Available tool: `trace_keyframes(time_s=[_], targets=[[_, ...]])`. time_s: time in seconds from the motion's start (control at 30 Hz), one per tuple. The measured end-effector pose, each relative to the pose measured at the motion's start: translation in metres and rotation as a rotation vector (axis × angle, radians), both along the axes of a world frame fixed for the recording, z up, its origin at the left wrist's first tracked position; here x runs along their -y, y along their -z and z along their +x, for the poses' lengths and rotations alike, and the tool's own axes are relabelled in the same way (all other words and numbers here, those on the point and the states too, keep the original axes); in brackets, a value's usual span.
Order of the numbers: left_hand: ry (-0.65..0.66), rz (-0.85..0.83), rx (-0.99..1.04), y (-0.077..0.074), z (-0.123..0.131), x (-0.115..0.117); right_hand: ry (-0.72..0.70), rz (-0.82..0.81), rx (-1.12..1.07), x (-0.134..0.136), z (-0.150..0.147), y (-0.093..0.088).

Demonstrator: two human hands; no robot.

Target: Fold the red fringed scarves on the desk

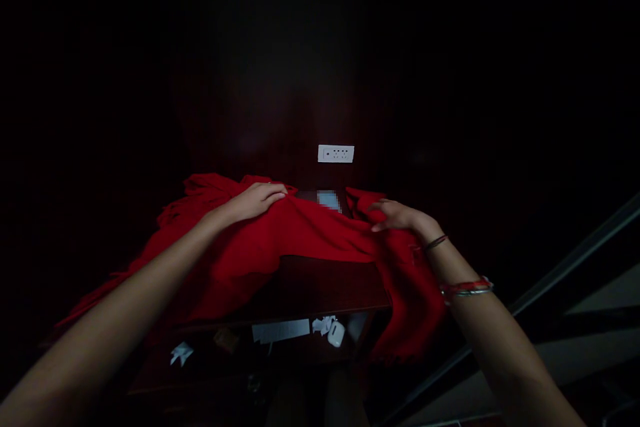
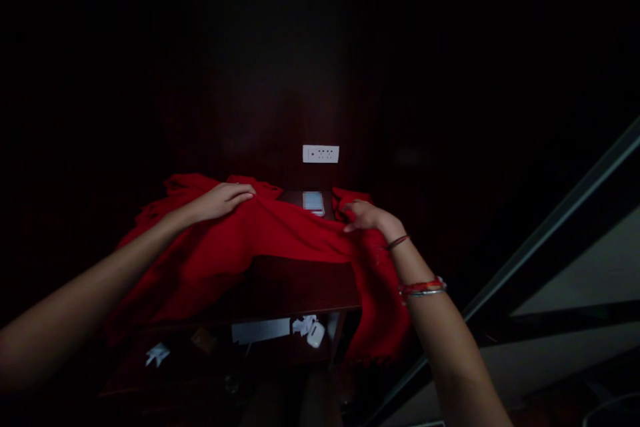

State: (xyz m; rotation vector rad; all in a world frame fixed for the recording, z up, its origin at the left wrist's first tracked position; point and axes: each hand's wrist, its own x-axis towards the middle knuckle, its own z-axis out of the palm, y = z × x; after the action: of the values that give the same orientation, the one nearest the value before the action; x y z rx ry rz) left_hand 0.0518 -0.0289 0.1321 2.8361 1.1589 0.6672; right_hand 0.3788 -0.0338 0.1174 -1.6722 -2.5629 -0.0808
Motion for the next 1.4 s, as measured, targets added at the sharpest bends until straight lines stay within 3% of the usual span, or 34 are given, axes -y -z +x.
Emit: trace_keyframes(time_s=[0.13,0.27,0.4,0.57,0.83,1.0,1.13,1.27,1.4], targets=[[0.158,-0.019,-0.123,-0.013,0.02,0.011,-0.471,0.004,-0.319,0.002,-0.078,0.0],[0.133,-0.051,-0.16,-0.024,0.019,0.022,-0.612,-0.053,-0.386,0.001,-0.114,-0.008],[0.038,-0.157,-0.129,-0.029,0.003,0.026,-0.626,-0.193,-0.453,0.001,-0.106,-0.013],[-0.026,-0.227,-0.03,-0.03,-0.015,0.022,-0.494,-0.363,-0.411,0.007,-0.077,-0.008],[-0.028,-0.317,0.004,-0.039,-0.026,0.023,-0.451,-0.273,-0.17,0.002,-0.04,0.019],[-0.104,-0.327,0.055,-0.045,-0.052,0.023,-0.346,-0.347,-0.1,-0.012,-0.011,0.018],[-0.154,-0.328,0.148,-0.042,-0.07,0.021,-0.286,-0.406,-0.132,-0.019,0.007,0.033],[-0.132,-0.349,0.112,-0.039,-0.068,0.021,-0.281,-0.354,-0.327,-0.021,-0.005,0.061],[-0.129,-0.332,0.078,-0.041,-0.06,0.021,-0.351,-0.306,-0.374,-0.024,-0.044,0.082]])
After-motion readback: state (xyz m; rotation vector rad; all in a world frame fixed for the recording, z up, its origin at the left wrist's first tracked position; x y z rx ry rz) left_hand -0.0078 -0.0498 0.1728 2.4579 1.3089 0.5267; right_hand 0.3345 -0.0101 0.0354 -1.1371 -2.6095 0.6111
